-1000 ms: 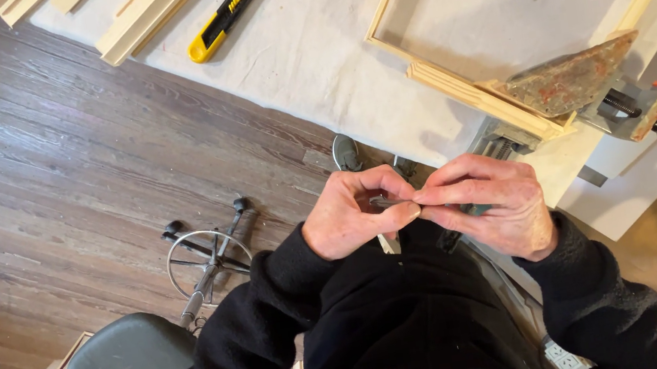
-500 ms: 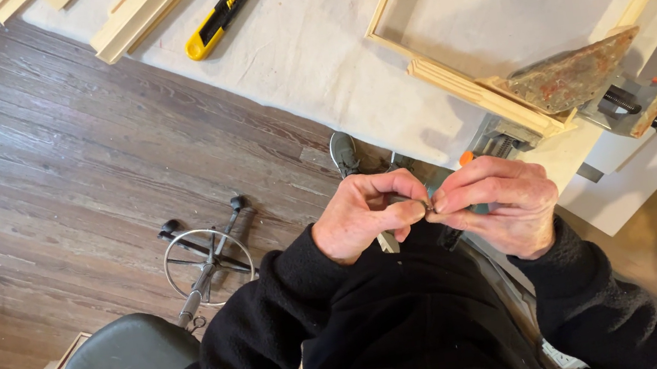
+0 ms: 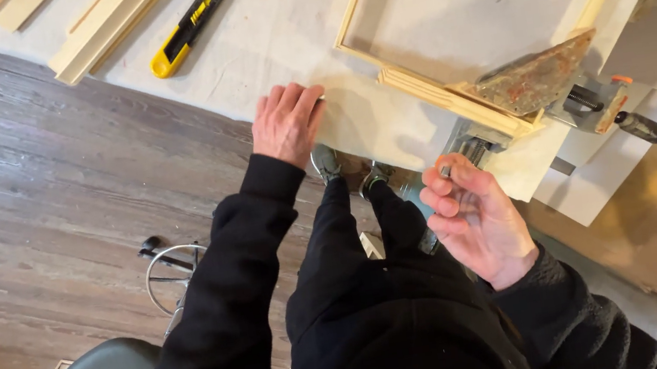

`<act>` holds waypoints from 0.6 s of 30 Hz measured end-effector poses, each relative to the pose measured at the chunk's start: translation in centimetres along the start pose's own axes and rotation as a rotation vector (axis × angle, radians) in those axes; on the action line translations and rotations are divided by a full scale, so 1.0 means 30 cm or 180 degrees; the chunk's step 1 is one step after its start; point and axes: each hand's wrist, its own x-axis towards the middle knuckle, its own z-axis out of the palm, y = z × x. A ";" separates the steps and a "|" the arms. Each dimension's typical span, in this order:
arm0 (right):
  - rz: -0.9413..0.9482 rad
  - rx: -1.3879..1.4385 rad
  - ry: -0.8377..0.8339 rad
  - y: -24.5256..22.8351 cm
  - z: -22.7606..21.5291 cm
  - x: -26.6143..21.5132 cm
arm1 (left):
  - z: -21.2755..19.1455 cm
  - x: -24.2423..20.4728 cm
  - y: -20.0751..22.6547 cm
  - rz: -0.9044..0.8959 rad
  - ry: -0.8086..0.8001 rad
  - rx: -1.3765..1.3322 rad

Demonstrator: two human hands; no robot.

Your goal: Assembling wooden picture frames by gluing, clamping, and hammering pieces together.

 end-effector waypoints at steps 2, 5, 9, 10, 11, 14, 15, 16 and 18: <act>0.0016 0.0026 -0.0005 -0.001 0.015 -0.003 | 0.015 0.006 -0.017 0.0279 0.0162 0.0165; 0.0020 0.0099 -0.0014 -0.006 0.028 -0.008 | 0.026 0.000 -0.013 0.0623 0.0457 0.0449; 0.0022 0.0108 0.0124 -0.011 0.039 -0.017 | -0.028 -0.003 0.073 0.0784 0.0821 0.0229; 0.0009 0.0116 0.0109 -0.012 0.037 -0.008 | -0.104 -0.009 0.168 0.0803 0.0825 0.0238; 0.0003 0.0089 0.0052 -0.012 0.031 -0.012 | -0.174 -0.028 0.271 0.0784 0.0784 -0.0487; -0.0031 -0.0051 0.0188 0.000 0.007 -0.026 | -0.304 -0.062 0.477 0.0894 0.0793 -0.1313; -0.0102 -0.0181 0.0359 -0.002 0.002 -0.022 | -0.333 -0.057 0.526 0.1075 0.0871 -0.1423; -0.0104 -0.0188 0.0335 -0.005 0.019 -0.023 | -0.335 -0.055 0.536 0.1084 0.0888 -0.1405; -0.0064 -0.0308 0.0723 -0.006 0.050 -0.032 | -0.337 -0.055 0.558 0.1242 0.0890 -0.1462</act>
